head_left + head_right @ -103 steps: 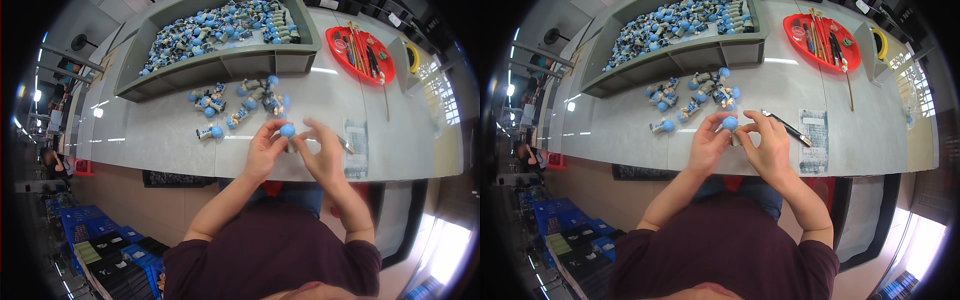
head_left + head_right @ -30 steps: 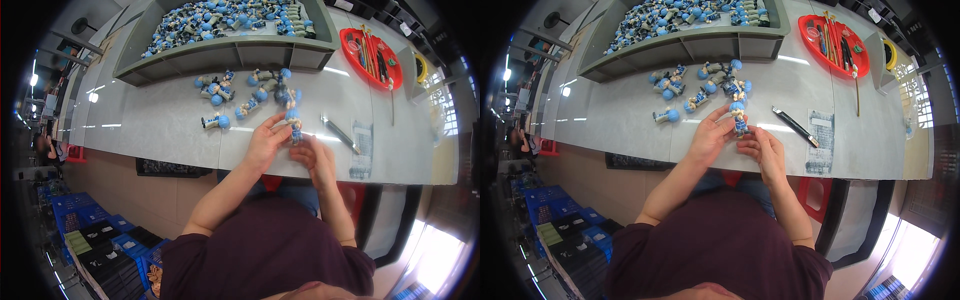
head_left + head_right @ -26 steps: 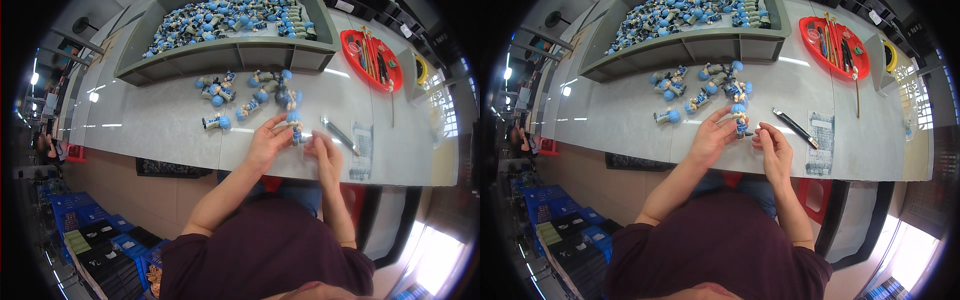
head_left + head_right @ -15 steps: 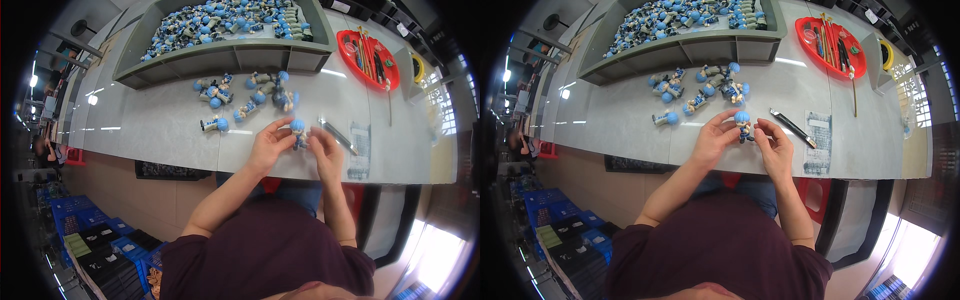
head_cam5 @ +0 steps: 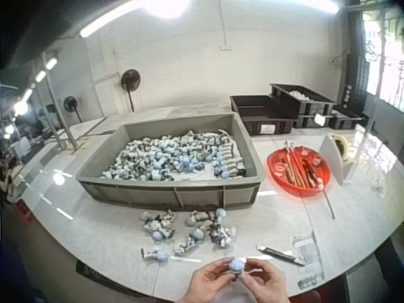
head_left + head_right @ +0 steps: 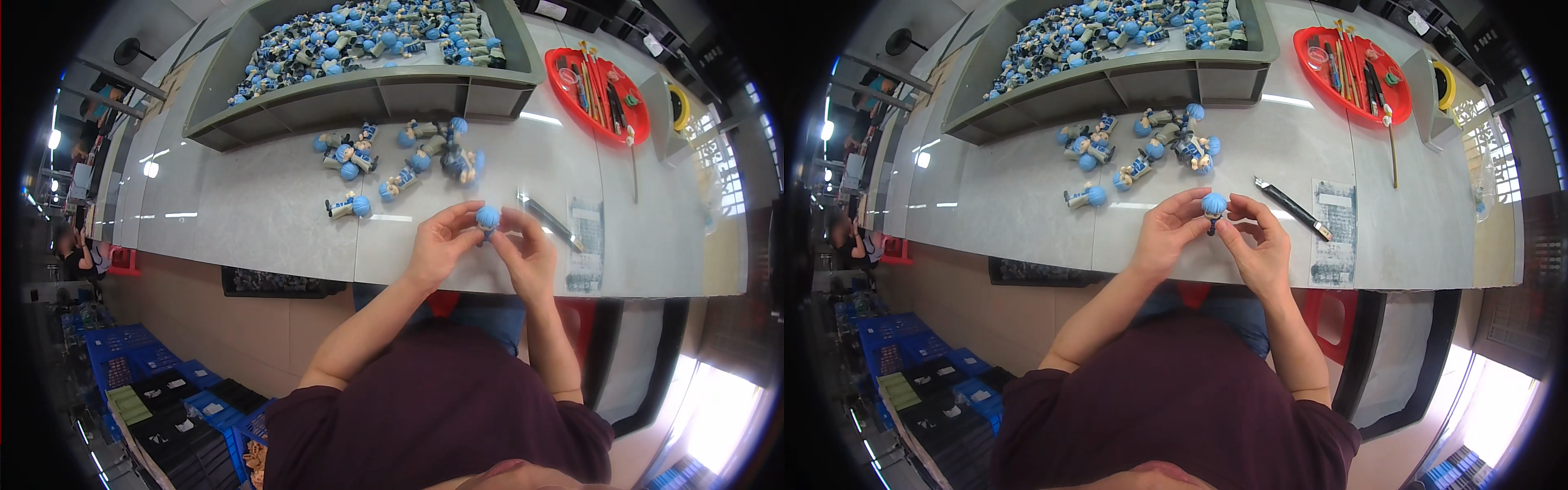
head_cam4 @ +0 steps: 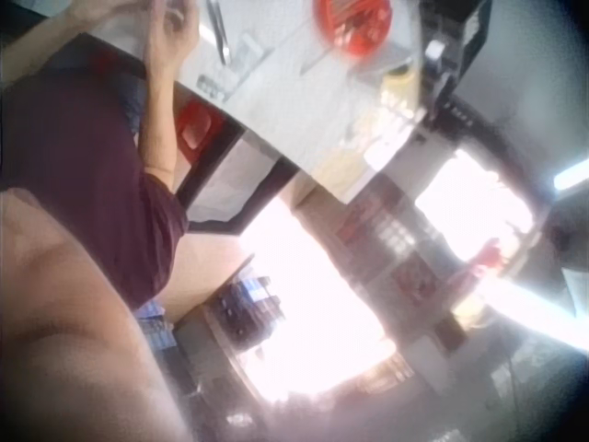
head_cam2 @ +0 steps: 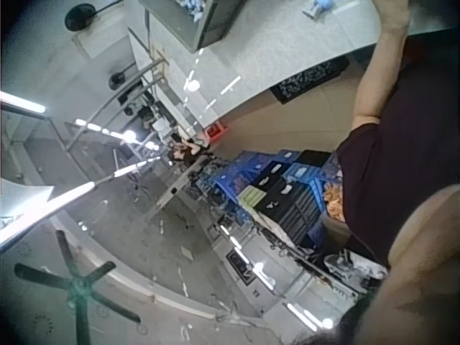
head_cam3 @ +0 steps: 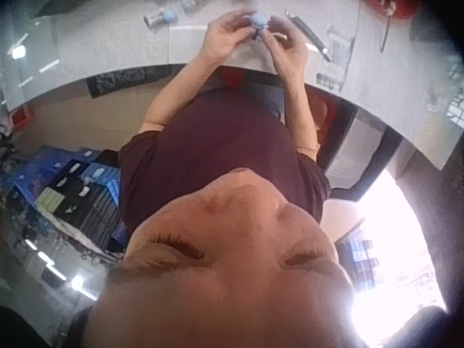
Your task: The person assembles and cleans small toy figurines at a factory workstation, using a brush, tweezers, and an adhesive applicator to manipulate parts from a bin into a red tray.
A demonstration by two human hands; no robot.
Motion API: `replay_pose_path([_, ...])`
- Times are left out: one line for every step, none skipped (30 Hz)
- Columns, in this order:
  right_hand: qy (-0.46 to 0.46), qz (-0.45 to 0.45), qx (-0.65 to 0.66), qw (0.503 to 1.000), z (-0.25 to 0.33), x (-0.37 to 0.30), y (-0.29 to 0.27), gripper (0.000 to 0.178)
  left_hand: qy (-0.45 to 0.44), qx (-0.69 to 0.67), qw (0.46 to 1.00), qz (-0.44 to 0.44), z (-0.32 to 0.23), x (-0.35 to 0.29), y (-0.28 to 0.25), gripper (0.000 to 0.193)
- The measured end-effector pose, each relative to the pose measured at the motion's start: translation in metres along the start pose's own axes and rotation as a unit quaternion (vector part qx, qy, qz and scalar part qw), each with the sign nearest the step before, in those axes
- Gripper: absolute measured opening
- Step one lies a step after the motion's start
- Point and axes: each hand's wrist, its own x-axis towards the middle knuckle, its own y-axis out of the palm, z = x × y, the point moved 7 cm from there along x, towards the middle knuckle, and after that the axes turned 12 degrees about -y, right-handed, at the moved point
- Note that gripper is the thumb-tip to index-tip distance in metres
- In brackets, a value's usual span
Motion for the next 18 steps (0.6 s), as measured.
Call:
replay_pose_path([-0.016, 0.003, -0.004, 1.0, 0.0029, 0.0005, 0.0014, 0.034, 0.0, 0.001, 1.0, 0.0, 0.0019, 0.0002, -0.0004, 0.037])
replay_pose_path([-0.032, 0.006, -0.008, 0.999, 0.0054, 0.001, 0.0024, 0.035, 0.01, 0.004, 1.0, -0.001, 0.0032, 0.0006, -0.0014, 0.035])
replay_pose_path([-0.032, 0.006, -0.007, 0.999, 0.0054, 0.0012, 0.0024, 0.035, 0.021, 0.007, 1.0, -0.002, 0.0037, 0.0007, -0.0019, 0.034])
replay_pose_path([-0.039, 0.011, -0.011, 0.999, 0.0061, 0.0013, 0.003, 0.034, 0.021, 0.008, 1.0, -0.001, 0.0046, 0.0006, -0.0016, 0.034])
replay_pose_path([-0.047, 0.017, -0.015, 0.999, 0.0068, 0.0015, 0.0036, 0.034, 0.03, -0.002, 1.0, 0.002, 0.004, 0.0002, -0.0011, 0.032])
replay_pose_path([-0.047, 0.016, -0.015, 0.999, 0.0067, 0.0015, 0.0033, 0.034, 0.039, -0.011, 0.999, 0.006, 0.0034, 0.0, -0.0009, 0.031])
replay_pose_path([-0.058, 0.02, -0.014, 0.998, 0.0085, 0.0016, 0.0039, 0.033, 0.038, -0.01, 0.999, 0.006, 0.0039, -0.0001, -0.0012, 0.031])
replay_pose_path([-0.07, 0.024, -0.013, 0.997, 0.0102, 0.0017, 0.0043, 0.033, 0.046, -0.001, 0.999, 0.008, 0.0036, -0.0003, -0.0013, 0.031])
replay_pose_path([-0.07, 0.023, -0.013, 0.997, 0.0097, 0.0017, 0.0038, 0.033, 0.053, 0.008, 0.999, 0.01, 0.0032, -0.0004, -0.0012, 0.031])
replay_pose_path([-0.079, 0.026, -0.015, 0.996, 0.0094, 0.0014, 0.0039, 0.032, 0.052, 0.008, 0.999, 0.011, 0.0038, -0.0001, -0.0017, 0.031])
replay_pose_path([-0.088, 0.03, -0.017, 0.996, 0.0099, 0.0013, 0.004, 0.031, 0.056, 0.018, 0.998, 0.009, 0.0038, 0.0001, -0.0019, 0.031])
replay_pose_path([-0.088, 0.029, -0.017, 0.996, 0.0103, 0.0012, 0.0038, 0.031, 0.06, 0.028, 0.998, 0.007, 0.0039, 0.0004, -0.0022, 0.031])
replay_pose_path([-0.088, 0.03, -0.016, 0.996, 0.0109, 0.0009, 0.0041, 0.031, 0.059, 0.029, 0.998, 0.007, 0.0049, 0.0008, -0.0027, 0.031])
replay_pose_path([-0.088, 0.03, -0.016, 0.996, 0.0113, 0.0006, 0.0044, 0.031, 0.071, 0.03, 0.997, 0.008, 0.0047, 0.0009, -0.0029, 0.03])
replay_pose_path([-0.088, 0.03, -0.015, 0.996, 0.0114, 0.0003, 0.0044, 0.031, 0.082, 0.031, 0.996, 0.009, 0.0043, 0.001, -0.0032, 0.03])
replay_pose_path([-0.088, 0.032, -0.017, 0.995, 0.0116, 0.0, 0.0048, 0.031, 0.082, 0.032, 0.996, 0.01, 0.0052, 0.0016, -0.0037, 0.03])
replay_pose_path([-0.087, 0.034, -0.018, 0.995, 0.0117, -0.0003, 0.0051, 0.032, 0.093, 0.04, 0.995, 0.009, 0.0046, 0.0016, -0.004, 0.031])
replay_pose_path([-0.088, 0.034, -0.018, 0.995, 0.0116, -0.0004, 0.0051, 0.032, 0.105, 0.049, 0.993, 0.008, 0.0034, 0.0011, -0.004, 0.032])
